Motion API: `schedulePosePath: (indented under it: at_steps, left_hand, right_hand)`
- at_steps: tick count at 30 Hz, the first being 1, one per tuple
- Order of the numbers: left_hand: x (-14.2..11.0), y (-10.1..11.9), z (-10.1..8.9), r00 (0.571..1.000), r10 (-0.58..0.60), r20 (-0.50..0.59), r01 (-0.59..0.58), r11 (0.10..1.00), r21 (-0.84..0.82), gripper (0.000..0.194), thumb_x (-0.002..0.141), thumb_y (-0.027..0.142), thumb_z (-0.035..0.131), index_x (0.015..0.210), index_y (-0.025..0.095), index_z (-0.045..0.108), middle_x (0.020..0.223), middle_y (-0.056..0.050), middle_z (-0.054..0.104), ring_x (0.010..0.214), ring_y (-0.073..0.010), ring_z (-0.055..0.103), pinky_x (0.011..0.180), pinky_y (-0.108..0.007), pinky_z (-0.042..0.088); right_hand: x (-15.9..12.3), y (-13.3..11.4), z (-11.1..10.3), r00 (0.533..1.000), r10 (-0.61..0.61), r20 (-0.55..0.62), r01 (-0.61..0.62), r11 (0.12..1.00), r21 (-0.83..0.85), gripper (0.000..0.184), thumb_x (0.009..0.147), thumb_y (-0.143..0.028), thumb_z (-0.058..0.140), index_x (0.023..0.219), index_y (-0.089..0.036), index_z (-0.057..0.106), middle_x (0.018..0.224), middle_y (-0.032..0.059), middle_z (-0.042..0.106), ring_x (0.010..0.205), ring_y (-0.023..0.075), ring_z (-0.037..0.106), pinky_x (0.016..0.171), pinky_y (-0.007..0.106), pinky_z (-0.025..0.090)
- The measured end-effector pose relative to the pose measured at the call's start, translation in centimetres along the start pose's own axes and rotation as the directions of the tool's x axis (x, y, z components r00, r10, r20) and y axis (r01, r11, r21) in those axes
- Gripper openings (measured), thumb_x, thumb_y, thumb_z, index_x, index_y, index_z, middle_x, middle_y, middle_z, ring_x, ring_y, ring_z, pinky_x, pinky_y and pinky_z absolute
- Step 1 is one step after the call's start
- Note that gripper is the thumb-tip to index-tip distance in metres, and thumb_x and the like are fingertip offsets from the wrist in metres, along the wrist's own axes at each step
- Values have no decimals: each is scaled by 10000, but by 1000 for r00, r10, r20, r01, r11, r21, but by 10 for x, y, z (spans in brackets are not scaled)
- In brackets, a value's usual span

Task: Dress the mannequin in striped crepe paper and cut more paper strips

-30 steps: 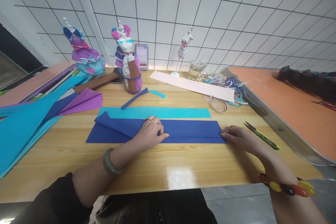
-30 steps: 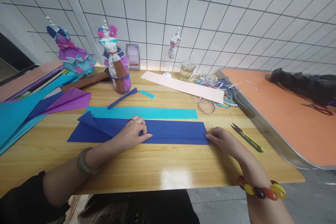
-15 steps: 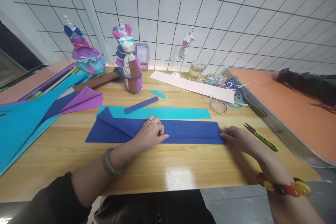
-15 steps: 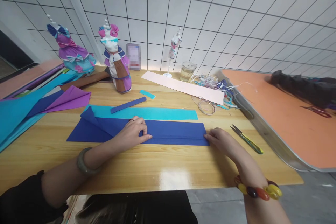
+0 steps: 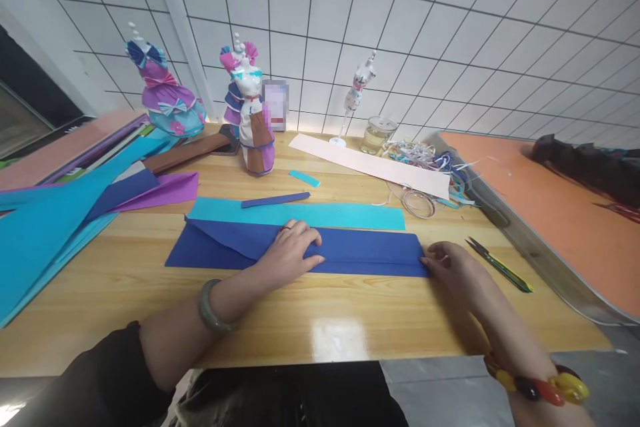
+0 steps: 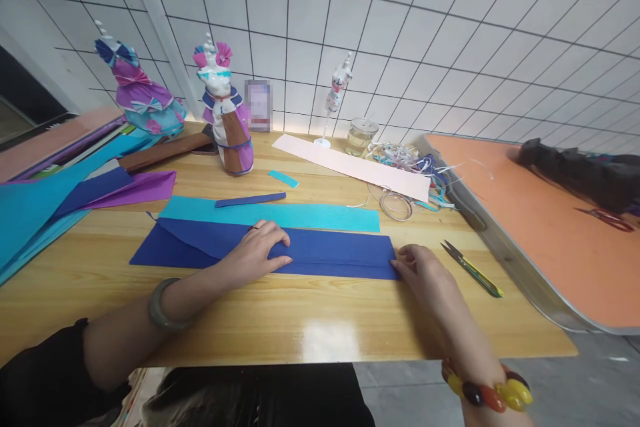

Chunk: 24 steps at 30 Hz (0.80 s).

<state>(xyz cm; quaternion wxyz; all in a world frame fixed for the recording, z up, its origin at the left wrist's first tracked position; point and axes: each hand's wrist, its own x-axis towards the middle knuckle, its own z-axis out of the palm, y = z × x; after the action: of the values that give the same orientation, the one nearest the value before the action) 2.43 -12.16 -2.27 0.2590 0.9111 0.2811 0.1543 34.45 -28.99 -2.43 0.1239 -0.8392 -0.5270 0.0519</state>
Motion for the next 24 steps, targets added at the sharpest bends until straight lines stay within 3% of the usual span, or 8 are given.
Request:
schedulePosePath:
  at_steps: [3,7,11,17,24]
  left_hand:
    - [0,4,-1,999,47,27,-48,999,23,237,820,310,590,1049,253,611,1058,-49,525,1059,-222,427,951,-397,352]
    - [0,6,0,985,147,96,-155,985,80,344,881,199,480,1172,344,590,1299,-60,457,1203,-249,367,1001,-451,323]
    - [-1,3,3,957,233,171,-256,959,126,509,851,54,408,1210,382,561,1447,-53,336,1323,-306,255,1028,-534,284]
    - [-2,-3,7,945,261,198,-290,947,135,495,860,82,404,1222,387,548,1479,-41,296,1368,-300,200,1060,-539,247]
    - [-4,-2,5,942,260,214,-299,938,175,489,873,104,405,1232,413,525,1474,-14,309,1375,-287,190,1079,-502,209]
  right_hand:
    - [-10,-8,6,972,-209,-107,197,974,-112,337,879,-356,394,1118,-181,555,1053,132,600,850,230,605,722,356,474]
    - [-18,-20,6,880,-469,-75,427,850,-310,425,880,-155,332,1272,-188,492,1176,160,556,1076,280,535,865,416,444]
    - [-18,-27,0,827,-562,6,506,739,-445,542,865,-101,345,1374,-279,402,1219,137,553,1048,276,545,845,436,452]
    - [-11,-43,-7,712,-681,169,649,547,-528,665,871,-121,383,1446,-389,184,1429,121,397,1005,265,557,806,443,445]
    - [-11,-58,-8,666,-708,233,682,453,-574,723,851,-99,441,1442,-411,165,1473,114,340,993,263,562,842,475,423]
